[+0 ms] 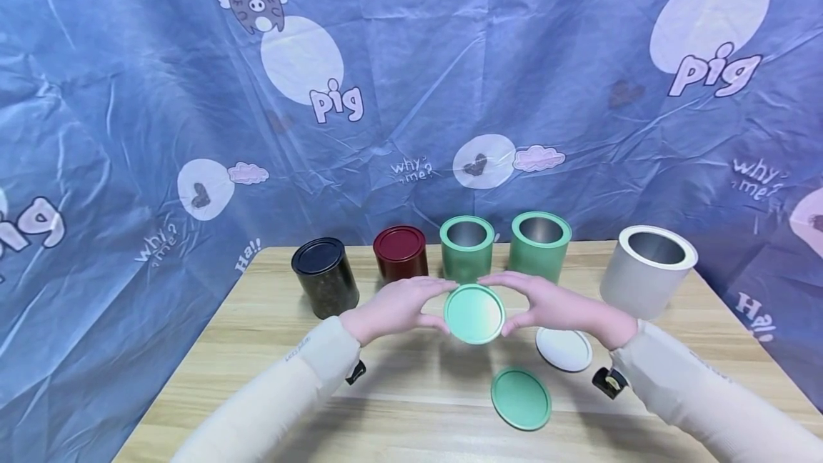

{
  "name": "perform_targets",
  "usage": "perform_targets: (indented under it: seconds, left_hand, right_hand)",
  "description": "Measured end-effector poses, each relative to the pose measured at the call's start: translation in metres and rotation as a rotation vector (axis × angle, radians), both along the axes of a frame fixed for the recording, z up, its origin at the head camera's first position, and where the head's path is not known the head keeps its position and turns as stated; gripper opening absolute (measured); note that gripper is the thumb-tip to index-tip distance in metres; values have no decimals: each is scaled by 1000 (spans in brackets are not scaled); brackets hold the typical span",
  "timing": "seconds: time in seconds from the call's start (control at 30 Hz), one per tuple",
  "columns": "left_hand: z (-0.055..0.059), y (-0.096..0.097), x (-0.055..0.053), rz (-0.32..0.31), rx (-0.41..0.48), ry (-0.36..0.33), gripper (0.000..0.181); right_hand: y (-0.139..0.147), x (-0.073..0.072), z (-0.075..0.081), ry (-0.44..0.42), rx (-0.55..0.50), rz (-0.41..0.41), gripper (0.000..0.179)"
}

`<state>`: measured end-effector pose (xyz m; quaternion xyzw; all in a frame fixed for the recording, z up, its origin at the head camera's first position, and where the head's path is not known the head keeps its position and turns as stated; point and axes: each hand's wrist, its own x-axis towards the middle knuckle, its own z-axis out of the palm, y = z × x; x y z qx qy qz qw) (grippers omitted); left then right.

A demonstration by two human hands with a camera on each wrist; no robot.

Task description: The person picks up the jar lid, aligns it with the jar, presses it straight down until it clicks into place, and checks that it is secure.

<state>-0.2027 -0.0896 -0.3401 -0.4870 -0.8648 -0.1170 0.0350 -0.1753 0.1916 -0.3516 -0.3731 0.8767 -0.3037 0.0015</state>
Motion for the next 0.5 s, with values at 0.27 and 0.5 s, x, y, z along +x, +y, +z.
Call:
perform_targets:
  seconds: [0.27,0.5]
  left_hand:
    - [7,3,-9,47,3,-33,69]
    - [11,7,-18,94,27,-78,69]
  right_hand:
    - [2,-8,4,79,-38,-53,70]
    - [7,-15,7,107,-43,-102,65]
